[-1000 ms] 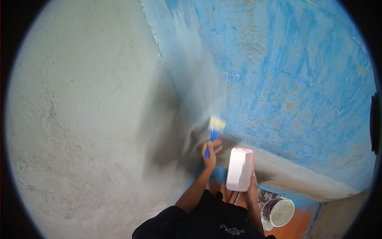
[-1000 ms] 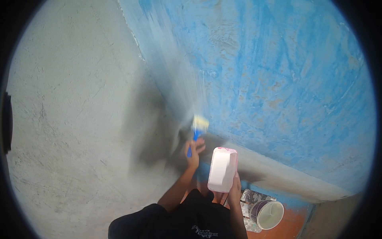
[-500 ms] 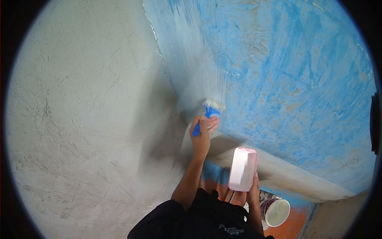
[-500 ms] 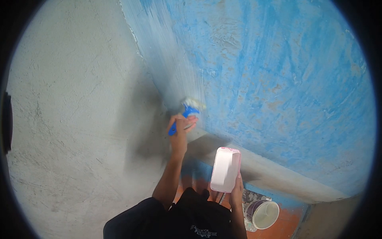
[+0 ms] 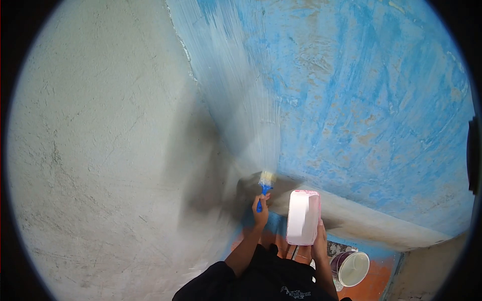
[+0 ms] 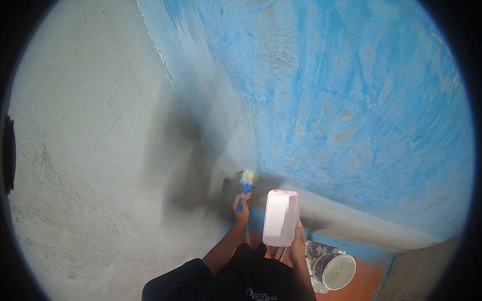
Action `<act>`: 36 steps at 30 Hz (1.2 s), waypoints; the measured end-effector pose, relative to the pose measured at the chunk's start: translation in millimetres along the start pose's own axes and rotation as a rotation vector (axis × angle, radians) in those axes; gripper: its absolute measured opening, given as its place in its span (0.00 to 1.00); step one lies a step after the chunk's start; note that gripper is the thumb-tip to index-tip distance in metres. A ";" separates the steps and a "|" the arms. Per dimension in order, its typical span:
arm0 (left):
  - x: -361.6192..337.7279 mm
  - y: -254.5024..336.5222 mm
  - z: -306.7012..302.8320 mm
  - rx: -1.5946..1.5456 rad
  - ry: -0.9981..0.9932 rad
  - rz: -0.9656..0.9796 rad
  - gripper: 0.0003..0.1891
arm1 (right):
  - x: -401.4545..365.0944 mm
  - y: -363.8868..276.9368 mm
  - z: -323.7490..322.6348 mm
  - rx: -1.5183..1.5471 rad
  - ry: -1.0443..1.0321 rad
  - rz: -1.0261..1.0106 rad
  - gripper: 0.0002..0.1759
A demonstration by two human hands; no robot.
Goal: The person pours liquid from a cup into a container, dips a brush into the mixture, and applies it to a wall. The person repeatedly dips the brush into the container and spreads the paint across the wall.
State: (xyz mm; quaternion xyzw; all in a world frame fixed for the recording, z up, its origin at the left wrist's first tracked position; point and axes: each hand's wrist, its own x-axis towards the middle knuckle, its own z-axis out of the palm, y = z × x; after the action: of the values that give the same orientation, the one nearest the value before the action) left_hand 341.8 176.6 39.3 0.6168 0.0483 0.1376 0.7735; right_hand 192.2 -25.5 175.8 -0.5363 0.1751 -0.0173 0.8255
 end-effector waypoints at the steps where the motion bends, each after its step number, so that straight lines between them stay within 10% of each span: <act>1: -3.7 -12.9 -4.5 0.069 0.014 -0.023 0.16 | -1.1 1.9 -2.6 -0.011 0.006 0.001 0.34; 9: 53.9 110.5 21.7 -0.176 0.146 -0.167 0.18 | -0.6 0.7 -3.3 0.012 -0.009 -0.008 0.33; 18: 131.5 480.7 105.5 -0.062 -0.072 0.614 0.11 | 13.0 24.9 -2.2 0.004 -0.057 -0.019 0.35; 23: 137.0 588.1 130.2 -0.161 -0.130 0.980 0.17 | 11.9 13.8 12.6 -0.050 -0.126 -0.017 0.34; 28: 154.9 512.0 126.3 -0.291 -0.128 0.980 0.18 | 12.1 17.0 16.7 -0.037 -0.133 0.005 0.33; 36: 59.3 120.9 15.6 -0.191 0.131 0.216 0.18 | 9.6 26.1 4.9 -0.031 -0.082 0.026 0.34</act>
State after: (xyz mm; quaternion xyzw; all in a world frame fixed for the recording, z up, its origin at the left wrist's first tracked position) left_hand 383.9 202.4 165.7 0.5320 0.0187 0.2638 0.8044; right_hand 198.6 -12.2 151.8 -0.5470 0.1484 0.0179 0.8237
